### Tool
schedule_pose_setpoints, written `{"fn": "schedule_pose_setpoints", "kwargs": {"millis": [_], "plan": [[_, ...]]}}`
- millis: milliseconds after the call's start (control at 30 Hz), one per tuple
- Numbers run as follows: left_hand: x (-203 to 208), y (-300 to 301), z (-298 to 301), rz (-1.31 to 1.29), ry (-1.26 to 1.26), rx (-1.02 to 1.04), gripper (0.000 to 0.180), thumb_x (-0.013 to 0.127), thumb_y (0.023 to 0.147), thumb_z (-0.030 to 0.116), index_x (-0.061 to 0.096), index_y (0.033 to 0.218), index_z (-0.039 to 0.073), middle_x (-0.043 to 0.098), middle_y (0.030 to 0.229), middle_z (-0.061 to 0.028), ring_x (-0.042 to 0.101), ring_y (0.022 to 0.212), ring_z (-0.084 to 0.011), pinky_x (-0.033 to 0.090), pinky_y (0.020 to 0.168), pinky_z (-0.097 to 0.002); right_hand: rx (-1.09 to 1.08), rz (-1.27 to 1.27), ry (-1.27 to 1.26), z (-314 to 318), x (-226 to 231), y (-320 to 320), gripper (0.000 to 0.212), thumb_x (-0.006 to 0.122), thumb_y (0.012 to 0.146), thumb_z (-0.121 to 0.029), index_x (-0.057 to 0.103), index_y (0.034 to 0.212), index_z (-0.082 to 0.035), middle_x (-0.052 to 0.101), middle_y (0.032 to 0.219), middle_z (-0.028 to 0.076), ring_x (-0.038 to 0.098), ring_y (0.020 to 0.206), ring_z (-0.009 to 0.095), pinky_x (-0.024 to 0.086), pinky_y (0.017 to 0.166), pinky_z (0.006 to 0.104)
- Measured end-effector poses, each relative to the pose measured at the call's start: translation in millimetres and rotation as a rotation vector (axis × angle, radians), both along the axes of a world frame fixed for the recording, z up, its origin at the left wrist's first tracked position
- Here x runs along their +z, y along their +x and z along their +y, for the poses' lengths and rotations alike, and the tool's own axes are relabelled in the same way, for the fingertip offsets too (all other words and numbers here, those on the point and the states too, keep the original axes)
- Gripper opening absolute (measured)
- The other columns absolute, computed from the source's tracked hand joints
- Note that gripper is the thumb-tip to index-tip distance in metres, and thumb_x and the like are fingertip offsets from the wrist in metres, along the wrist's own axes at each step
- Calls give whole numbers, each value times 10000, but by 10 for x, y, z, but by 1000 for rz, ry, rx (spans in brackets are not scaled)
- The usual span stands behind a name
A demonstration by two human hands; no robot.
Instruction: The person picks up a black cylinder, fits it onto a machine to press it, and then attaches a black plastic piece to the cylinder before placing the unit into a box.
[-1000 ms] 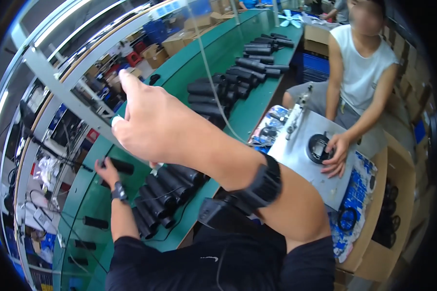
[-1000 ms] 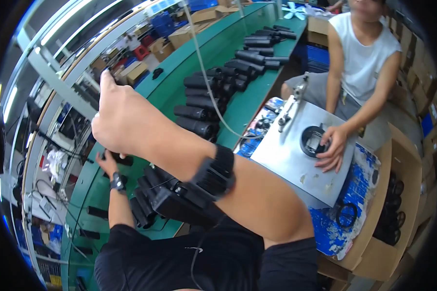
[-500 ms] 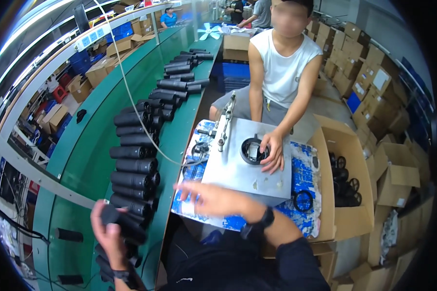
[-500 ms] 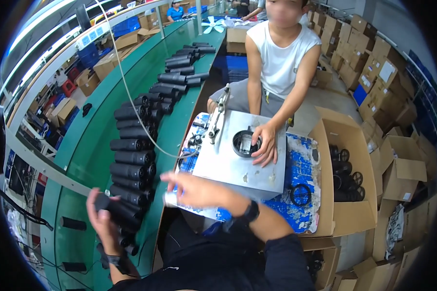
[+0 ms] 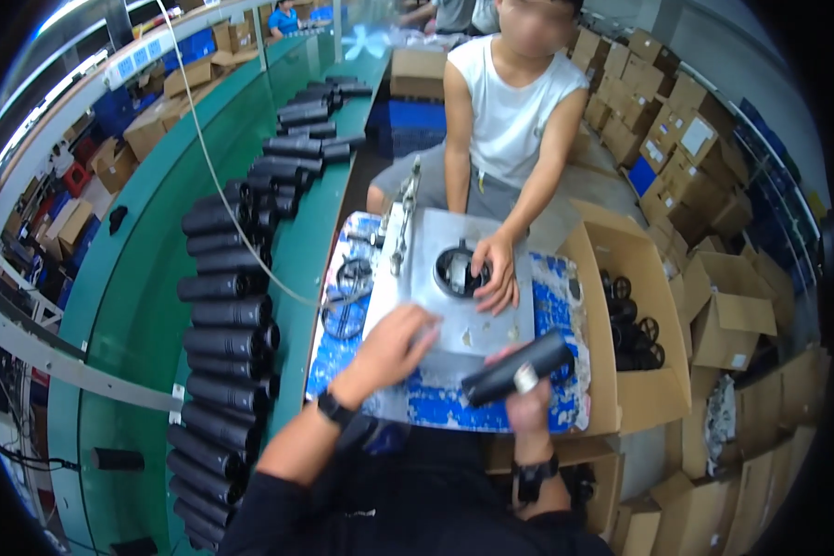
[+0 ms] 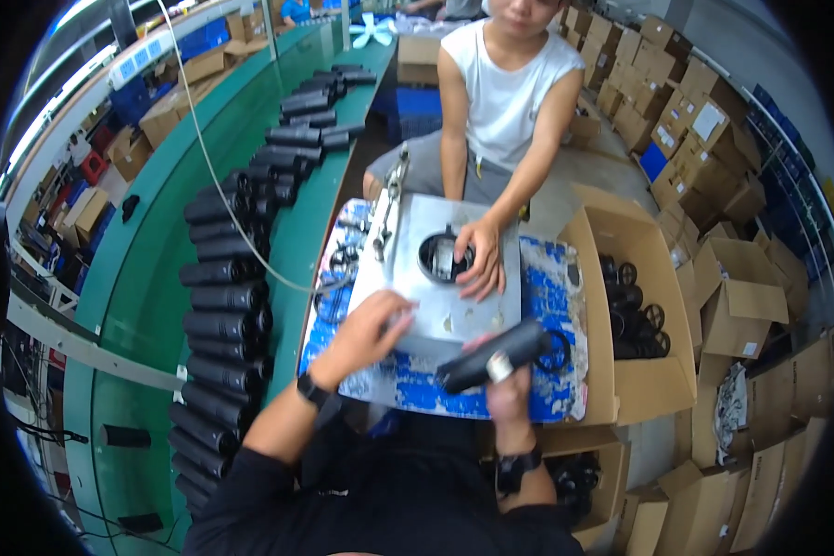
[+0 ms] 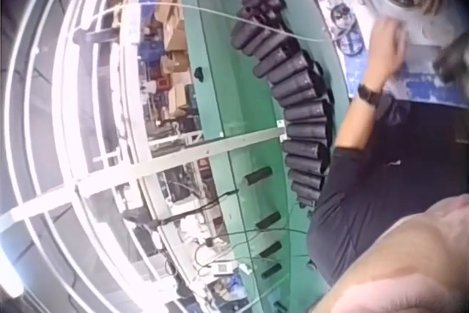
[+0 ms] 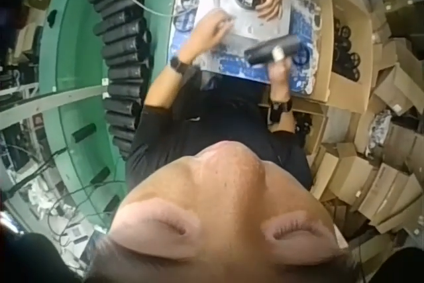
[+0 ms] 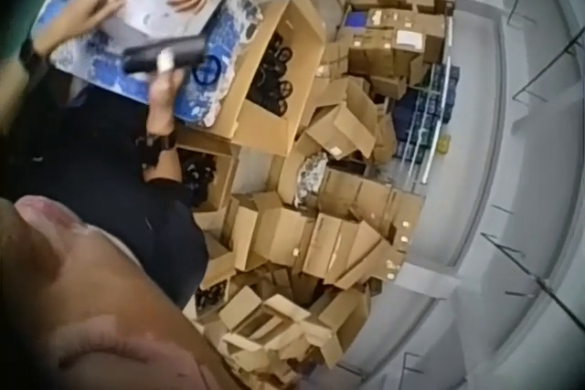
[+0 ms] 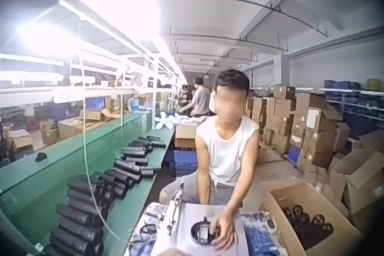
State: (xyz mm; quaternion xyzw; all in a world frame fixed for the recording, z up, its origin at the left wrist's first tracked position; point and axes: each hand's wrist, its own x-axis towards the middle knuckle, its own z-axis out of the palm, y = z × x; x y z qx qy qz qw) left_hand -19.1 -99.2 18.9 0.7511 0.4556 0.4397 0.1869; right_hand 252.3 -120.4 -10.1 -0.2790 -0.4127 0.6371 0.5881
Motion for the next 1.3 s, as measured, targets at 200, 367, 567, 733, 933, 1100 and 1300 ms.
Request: {"fn": "schedule_pose_setpoints", "kwargs": {"millis": [200, 367, 567, 733, 933, 1100, 1300], "plan": [[-296, 109, 815, 208, 163, 4, 144, 676, 905, 10, 655, 1048, 16, 604, 974, -185, 639, 924, -387, 533, 797, -463, -133, -154, 100, 588, 256, -55, 468, 548, 1113, -359, 466, 1391, 9, 637, 1235, 175, 678, 1137, 328, 540, 1049, 480], [-279, 245, 809, 77, 95, 77, 247, 678, 903, 31, 641, 1147, 30, 614, 1086, -182, 643, 945, -387, 536, 806, -463, -175, 21, 27, 1245, 381, -187, 509, 555, 1107, -410, 467, 1403, -5, 650, 1222, 169, 667, 1147, 297, 541, 1051, 481], [-329, 173, 826, 208, 261, 249, 334, 688, 918, 101, 636, 1246, 63, 624, 1226, -135, 647, 1011, -351, 536, 856, -458, -76, -105, 85, 1706, 512, -372, 490, 582, 1098, -346, 467, 1438, -12, 605, 1320, 162, 651, 1179, 295, 532, 1062, 470], [-251, 277, 826, 344, 256, 267, 338, 725, 919, 186, 660, 1241, 104, 628, 1231, -105, 650, 1030, -319, 529, 868, -454, -322, -1265, 700, 2095, 537, -275, 366, 606, 1056, -219, 572, 1398, -94, 508, 1481, 238, 658, 1211, 403, 537, 1042, 511], [-335, 238, 946, 376, 213, 213, 305, 774, 892, 291, 695, 1124, 109, 618, 1173, -109, 650, 1001, -322, 537, 838, -472, -120, -1828, 667, 2277, 525, -468, 276, 720, 932, -216, 723, 1201, -153, 394, 1544, 358, 618, 1176, 576, 529, 1028, 566], [-398, 197, 951, 292, 142, 206, 342, 765, 883, 378, 729, 1112, 127, 615, 1209, -142, 654, 1035, -353, 545, 858, -488, -145, -2238, 522, 2246, 424, -976, 270, 724, 915, -217, 784, 1172, -163, 395, 1592, 259, 680, 1146, 499, 598, 952, 526], [-396, 269, 875, 253, 188, 241, 344, 761, 884, 386, 728, 1092, 114, 596, 1306, -186, 638, 1092, -380, 531, 917, -508, -191, -2363, 383, 2150, 590, -1164, 359, 847, 832, -217, 800, 1183, -157, 359, 1642, 218, 643, 1238, 461, 594, 981, 501]]}}
